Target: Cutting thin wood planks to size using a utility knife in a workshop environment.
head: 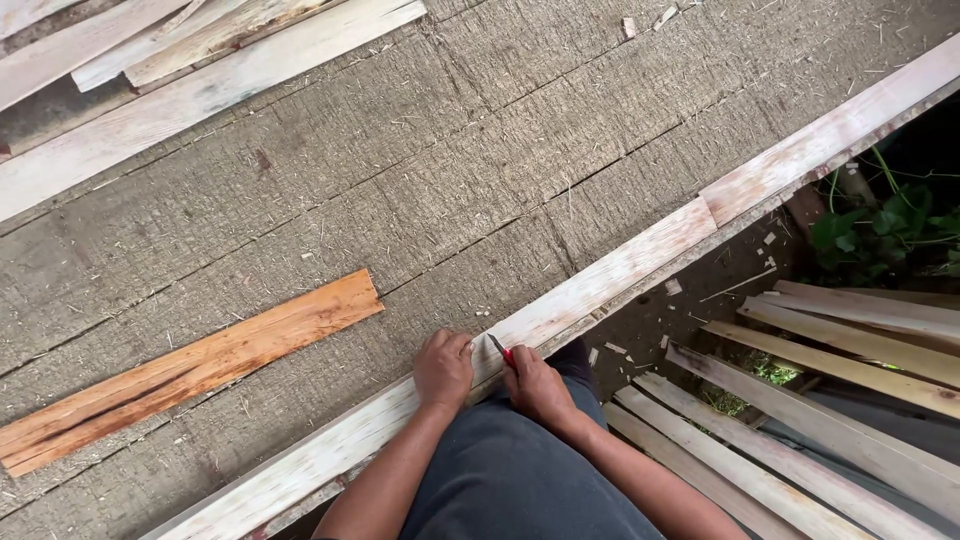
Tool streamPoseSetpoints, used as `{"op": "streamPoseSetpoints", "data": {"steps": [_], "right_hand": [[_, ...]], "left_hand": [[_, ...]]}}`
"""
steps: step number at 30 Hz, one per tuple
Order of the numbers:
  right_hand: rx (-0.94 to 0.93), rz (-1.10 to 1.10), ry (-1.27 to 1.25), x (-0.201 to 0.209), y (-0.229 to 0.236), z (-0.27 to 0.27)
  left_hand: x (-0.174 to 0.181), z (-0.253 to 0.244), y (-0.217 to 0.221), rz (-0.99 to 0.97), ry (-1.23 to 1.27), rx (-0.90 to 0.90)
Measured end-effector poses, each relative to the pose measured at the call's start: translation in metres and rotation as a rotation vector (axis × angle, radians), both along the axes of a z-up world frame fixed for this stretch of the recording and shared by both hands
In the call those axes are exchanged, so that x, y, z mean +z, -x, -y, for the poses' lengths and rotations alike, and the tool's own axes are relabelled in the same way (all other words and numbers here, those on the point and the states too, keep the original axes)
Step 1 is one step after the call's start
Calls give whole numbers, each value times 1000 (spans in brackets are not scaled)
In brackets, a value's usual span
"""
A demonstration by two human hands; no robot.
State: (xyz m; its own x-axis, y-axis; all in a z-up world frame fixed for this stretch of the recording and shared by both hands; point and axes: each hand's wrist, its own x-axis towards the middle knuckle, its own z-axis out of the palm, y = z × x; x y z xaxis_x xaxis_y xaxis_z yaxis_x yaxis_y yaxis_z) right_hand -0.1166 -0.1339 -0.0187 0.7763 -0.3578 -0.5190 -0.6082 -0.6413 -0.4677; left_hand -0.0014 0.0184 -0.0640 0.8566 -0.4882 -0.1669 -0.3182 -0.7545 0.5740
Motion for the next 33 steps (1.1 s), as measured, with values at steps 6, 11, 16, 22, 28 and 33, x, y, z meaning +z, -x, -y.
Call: {"op": "streamPoseSetpoints", "data": {"steps": [6, 11, 16, 22, 28, 33], "right_hand": [[-23, 5, -40, -6, 4, 4], [-48, 50, -41, 6, 1, 5], [-63, 85, -53, 14, -2, 5], [-131, 21, -88, 18, -5, 7], [-156, -33, -100, 21, -7, 5], [-130, -207, -49, 14, -13, 4]], "left_hand": [[11, 4, -1, -159, -3, 34], [26, 9, -12, -319, -29, 56], [16, 7, -17, -377, 1, 60], [29, 10, -22, -420, 28, 77], [29, 10, -23, -426, 17, 68], [43, 11, -25, -456, 27, 101]]}}
